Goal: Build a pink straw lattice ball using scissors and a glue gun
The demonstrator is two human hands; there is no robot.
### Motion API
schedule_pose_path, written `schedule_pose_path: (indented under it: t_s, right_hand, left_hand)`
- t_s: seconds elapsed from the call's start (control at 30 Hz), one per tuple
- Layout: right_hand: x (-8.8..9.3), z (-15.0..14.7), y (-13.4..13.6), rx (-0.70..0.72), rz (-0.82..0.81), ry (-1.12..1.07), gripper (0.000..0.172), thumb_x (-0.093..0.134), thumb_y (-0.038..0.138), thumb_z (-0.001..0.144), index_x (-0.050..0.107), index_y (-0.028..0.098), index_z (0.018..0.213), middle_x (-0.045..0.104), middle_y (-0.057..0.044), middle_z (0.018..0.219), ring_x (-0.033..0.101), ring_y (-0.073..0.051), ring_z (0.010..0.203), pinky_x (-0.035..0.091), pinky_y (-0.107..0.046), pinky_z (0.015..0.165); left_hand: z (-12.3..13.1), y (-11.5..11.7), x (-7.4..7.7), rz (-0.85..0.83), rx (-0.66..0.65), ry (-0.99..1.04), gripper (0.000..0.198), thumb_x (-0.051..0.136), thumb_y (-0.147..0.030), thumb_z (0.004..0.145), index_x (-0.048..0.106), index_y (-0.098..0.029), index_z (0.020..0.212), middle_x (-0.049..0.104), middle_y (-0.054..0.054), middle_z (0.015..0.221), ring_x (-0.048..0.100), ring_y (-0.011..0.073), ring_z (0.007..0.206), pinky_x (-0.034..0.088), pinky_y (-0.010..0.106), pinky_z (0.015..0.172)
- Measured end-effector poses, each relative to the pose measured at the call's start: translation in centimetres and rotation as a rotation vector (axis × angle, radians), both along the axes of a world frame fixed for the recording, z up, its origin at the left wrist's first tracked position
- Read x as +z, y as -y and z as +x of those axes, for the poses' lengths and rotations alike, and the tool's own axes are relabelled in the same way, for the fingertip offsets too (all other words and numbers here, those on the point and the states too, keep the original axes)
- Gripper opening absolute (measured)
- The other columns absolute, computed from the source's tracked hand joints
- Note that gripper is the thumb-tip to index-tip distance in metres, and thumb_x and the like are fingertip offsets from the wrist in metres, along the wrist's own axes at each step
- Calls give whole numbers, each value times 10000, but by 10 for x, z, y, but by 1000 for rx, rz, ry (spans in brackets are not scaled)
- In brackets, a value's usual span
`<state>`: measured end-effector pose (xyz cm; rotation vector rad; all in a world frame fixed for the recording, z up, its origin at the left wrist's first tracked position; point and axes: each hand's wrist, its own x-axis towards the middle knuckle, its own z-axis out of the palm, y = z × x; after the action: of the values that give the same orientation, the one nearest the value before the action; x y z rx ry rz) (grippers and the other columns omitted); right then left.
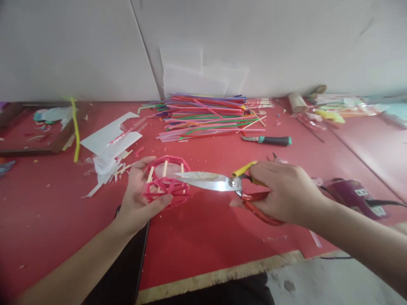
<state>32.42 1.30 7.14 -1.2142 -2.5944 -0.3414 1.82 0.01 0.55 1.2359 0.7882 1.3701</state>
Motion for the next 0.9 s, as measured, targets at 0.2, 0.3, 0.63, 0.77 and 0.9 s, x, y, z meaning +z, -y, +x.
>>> schedule_pose_path:
  t_s: [0.2, 0.3, 0.63, 0.77, 0.9]
  right_hand:
    - [-1, 3, 10, 32, 69, -5, 445, 474, 599, 926, 423, 237, 673, 511, 51, 539, 537, -118, 461, 365, -248, 448]
    - [-2, 5, 12, 43, 58, -14, 439, 492, 588, 927, 448, 233, 673, 545, 48, 552, 572, -118, 474, 397, -251, 465]
    - [-8, 0, 15, -5, -7, -20, 492, 445, 631, 941, 516, 223, 675, 610, 28, 574, 671, -153, 521, 441, -281, 484]
    - [-7, -2, 14, 5, -6, -11, 500, 433, 639, 946, 505, 226, 673, 611, 35, 574, 660, -140, 508, 430, -272, 477]
    - [-7, -4, 13, 31, 23, -9, 503, 412, 619, 965, 500, 226, 666, 603, 39, 568, 645, -119, 492, 423, -257, 475]
  left_hand:
    - [3, 3, 2, 134, 17, -70, 694, 811, -108, 712, 467, -308, 1280, 580, 29, 1179, 688, 174, 965, 621, 277, 761]
    - [3, 4, 3, 167, 26, -81, 697, 811, -104, 710, 468, -307, 1281, 582, 37, 1198, 685, 201, 1032, 622, 297, 798]
    - [5, 3, 5, 198, 13, -88, 684, 809, -102, 721, 464, -309, 1274, 578, 27, 1191, 695, 180, 1002, 621, 275, 781]
    - [5, 3, 3, 176, 15, -80, 676, 810, -115, 724, 464, -302, 1274, 574, 40, 1206, 686, 191, 1021, 621, 285, 786]
    - [5, 3, 2, 169, 13, -87, 684, 812, -103, 722, 462, -305, 1274, 549, 26, 1221, 667, 164, 1056, 616, 261, 829]
